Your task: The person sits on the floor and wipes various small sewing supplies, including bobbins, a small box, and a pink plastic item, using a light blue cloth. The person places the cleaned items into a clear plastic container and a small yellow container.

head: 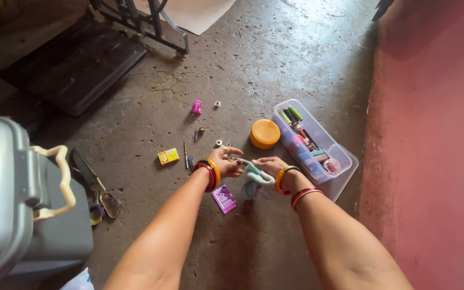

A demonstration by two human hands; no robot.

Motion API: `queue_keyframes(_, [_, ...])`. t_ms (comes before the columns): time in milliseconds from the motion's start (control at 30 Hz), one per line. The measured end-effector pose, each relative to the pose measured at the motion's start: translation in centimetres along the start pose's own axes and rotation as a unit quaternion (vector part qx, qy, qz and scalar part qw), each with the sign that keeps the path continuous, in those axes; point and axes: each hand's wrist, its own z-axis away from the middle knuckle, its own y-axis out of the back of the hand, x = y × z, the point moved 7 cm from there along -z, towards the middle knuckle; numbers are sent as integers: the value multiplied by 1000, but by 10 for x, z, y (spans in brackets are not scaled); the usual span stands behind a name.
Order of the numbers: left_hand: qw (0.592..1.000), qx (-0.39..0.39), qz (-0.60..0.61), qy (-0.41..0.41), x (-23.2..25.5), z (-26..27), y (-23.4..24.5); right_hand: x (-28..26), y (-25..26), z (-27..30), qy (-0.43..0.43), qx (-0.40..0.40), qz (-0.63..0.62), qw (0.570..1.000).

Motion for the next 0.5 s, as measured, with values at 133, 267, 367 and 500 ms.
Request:
queue_keyframes(133, [994, 26, -106, 4, 12, 11, -9, -4, 0, 25, -31, -19, -19, 999])
queue_keyframes(267, [976, 104, -189, 21, 12, 16, -6, -20, -5, 34, 13, -40, -4, 999])
queue_keyframes(367, [994, 54, -99, -8, 10, 8, -19, -29, -11, 30, 24, -58, 22, 998])
queue_keyframes(500, [998, 34, -30, -48, 2, -2, -23, -29, -10, 28, 36, -63, 35, 997])
